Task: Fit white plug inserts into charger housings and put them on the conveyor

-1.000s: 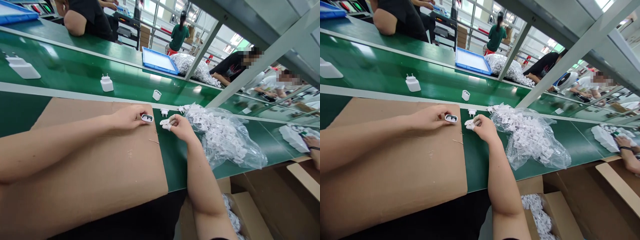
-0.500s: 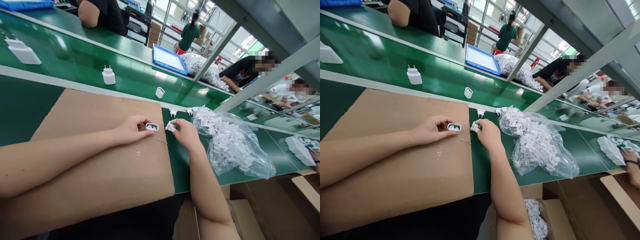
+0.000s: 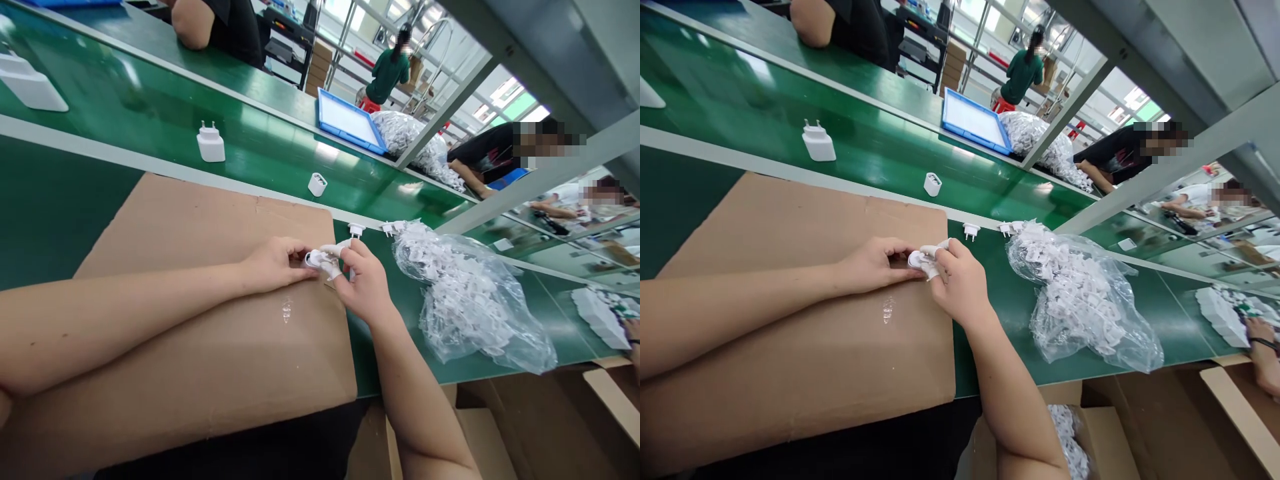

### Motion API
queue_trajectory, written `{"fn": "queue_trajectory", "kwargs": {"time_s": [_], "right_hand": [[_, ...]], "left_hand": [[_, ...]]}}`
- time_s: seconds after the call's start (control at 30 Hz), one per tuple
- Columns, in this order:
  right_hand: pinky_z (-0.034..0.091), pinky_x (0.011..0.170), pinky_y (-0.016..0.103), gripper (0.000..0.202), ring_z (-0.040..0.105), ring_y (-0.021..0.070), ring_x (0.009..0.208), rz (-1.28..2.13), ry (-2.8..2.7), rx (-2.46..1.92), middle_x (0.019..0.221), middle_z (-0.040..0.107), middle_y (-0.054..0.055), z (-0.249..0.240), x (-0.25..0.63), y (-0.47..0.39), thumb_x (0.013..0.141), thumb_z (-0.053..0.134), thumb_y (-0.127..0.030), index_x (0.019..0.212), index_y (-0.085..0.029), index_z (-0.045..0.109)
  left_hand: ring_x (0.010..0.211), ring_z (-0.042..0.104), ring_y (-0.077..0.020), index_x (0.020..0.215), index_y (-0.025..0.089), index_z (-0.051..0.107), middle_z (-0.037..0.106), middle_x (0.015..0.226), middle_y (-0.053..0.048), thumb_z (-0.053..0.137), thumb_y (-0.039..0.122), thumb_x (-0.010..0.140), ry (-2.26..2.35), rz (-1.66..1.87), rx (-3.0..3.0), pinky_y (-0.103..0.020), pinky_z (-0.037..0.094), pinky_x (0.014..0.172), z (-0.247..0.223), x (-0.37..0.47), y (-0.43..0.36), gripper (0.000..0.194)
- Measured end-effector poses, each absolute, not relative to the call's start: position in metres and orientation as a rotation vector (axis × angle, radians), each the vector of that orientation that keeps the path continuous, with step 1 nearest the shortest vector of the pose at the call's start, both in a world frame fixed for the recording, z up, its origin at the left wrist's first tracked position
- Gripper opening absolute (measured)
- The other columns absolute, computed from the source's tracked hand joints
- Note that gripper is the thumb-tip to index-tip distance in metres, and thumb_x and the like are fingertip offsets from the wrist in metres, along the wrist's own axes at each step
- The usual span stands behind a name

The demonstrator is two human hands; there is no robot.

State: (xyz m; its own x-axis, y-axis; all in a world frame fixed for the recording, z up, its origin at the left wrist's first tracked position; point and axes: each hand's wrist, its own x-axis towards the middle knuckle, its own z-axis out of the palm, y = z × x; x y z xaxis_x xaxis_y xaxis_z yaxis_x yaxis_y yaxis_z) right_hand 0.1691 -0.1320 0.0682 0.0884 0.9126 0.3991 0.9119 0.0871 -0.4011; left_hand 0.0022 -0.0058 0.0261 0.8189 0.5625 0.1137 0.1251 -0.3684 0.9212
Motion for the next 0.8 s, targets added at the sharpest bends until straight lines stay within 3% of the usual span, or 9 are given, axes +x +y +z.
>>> {"fn": "queue_trajectory", "kwargs": {"time_s": [0.23, 0.43, 0.7, 0.8], "right_hand": [[0.033, 0.058, 0.027, 0.023, 0.054, 0.0185, 0.08, -0.223, -2.039, -1.94, 0.089, 0.058, 0.006, 0.074, 0.157, -0.126, 0.077, 0.052, -0.008, 0.09, -0.02, 0.065], [0.032, 0.058, 0.028, 0.018, 0.053, 0.0185, 0.078, -0.221, -2.021, -1.93, 0.087, 0.057, 0.005, 0.074, 0.161, -0.125, 0.074, 0.051, -0.008, 0.083, -0.02, 0.061], [0.03, 0.058, 0.028, 0.024, 0.054, 0.0195, 0.083, -0.204, -2.064, -2.07, 0.091, 0.061, 0.006, 0.083, 0.152, -0.123, 0.077, 0.051, -0.005, 0.089, -0.021, 0.065], [0.03, 0.058, 0.028, 0.027, 0.052, 0.0192, 0.08, -0.199, -2.053, -2.106, 0.089, 0.061, 0.005, 0.085, 0.149, -0.122, 0.076, 0.051, -0.002, 0.087, -0.021, 0.065]], "left_hand": [[0.082, 0.067, -0.0213, 0.1, 0.022, 0.075, 0.075, 0.091, -0.002, 0.073, 0.051, 0.08, 0.499, 0.504, 1.965, -0.031, 0.049, 0.071, 0.022, 0.002, -0.004, 0.036], [0.074, 0.063, -0.0183, 0.096, 0.022, 0.075, 0.073, 0.083, 0.0, 0.072, 0.051, 0.081, 0.527, 0.511, 2.034, -0.029, 0.044, 0.065, 0.025, 0.002, -0.005, 0.033], [0.074, 0.063, -0.0183, 0.093, 0.022, 0.075, 0.073, 0.083, 0.0, 0.074, 0.053, 0.079, 0.532, 0.508, 2.003, -0.028, 0.044, 0.065, 0.021, 0.003, -0.004, 0.035], [0.076, 0.064, -0.0179, 0.109, 0.024, 0.074, 0.074, 0.09, 0.001, 0.073, 0.05, 0.081, 0.487, 0.534, 2.014, -0.028, 0.046, 0.067, 0.021, 0.002, -0.005, 0.037]]}}
